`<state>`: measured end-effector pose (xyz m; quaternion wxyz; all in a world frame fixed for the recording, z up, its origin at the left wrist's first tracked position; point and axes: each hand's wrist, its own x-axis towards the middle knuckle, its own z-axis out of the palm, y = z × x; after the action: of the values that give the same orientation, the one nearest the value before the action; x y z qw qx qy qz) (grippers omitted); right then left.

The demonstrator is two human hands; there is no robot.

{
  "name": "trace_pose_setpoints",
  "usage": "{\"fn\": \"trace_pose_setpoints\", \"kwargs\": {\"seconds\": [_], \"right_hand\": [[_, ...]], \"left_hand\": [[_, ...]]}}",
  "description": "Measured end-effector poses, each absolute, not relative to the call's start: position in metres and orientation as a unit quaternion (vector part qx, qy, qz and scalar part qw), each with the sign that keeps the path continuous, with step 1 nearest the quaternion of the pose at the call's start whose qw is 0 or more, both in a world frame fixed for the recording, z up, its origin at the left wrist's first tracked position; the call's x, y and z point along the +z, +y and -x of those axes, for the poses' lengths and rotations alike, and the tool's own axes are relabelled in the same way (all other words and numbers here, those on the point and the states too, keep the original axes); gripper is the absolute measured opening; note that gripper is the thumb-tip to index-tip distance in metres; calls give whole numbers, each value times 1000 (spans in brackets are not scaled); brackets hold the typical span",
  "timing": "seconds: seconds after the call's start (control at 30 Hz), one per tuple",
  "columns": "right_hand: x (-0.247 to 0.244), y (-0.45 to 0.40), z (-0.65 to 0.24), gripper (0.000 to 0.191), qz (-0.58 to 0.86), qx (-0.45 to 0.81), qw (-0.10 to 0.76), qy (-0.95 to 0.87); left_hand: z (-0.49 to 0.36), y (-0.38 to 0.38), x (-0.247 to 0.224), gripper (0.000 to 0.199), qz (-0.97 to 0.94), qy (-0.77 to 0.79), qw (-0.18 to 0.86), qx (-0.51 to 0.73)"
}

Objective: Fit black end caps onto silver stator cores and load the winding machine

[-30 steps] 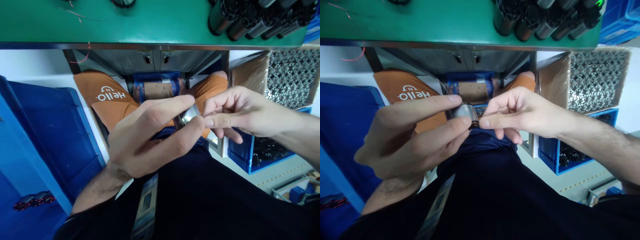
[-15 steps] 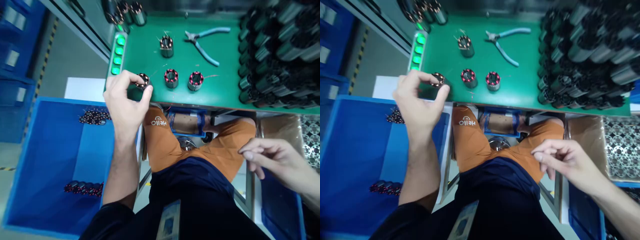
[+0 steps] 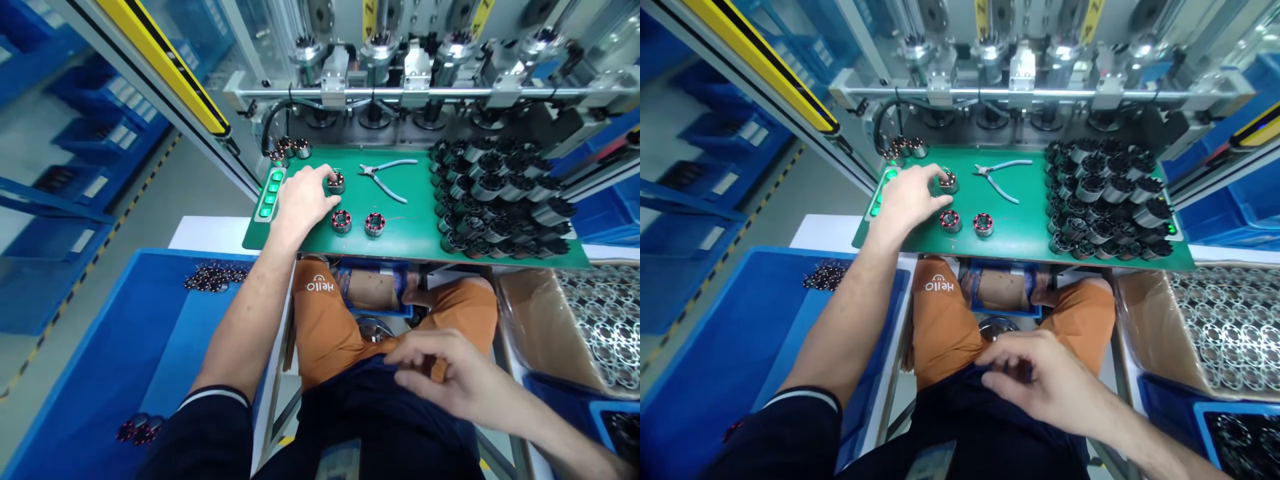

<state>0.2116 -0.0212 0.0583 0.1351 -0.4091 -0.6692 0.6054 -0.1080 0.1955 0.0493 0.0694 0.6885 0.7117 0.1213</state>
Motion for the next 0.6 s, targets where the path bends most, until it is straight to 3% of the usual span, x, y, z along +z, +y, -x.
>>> {"fn": "trace_pose_setpoints", "kwargs": {"seconds": [0.13,0.3,0.4,0.47,0.53,0.6], "right_hand": [[63,-26,-212,21,378,598,165,-687],[68,-16,-235,15,477,544,337,-602],[77,-7,-242,42,500,546,456,-494],[84,-2,-241,65,487,581,452,-469],[90,2,-238,75,491,609,408,-471],[91,4,-234,72,502,618,373,-476]], "left_hand": [[96,207,54,21,-679,721,75,118],[68,139,79,11,-721,556,158,383],[41,78,91,41,-721,464,225,463],[26,48,91,50,-739,421,253,460],[15,31,84,44,-753,391,273,453],[10,24,74,32,-753,382,305,440]]}}
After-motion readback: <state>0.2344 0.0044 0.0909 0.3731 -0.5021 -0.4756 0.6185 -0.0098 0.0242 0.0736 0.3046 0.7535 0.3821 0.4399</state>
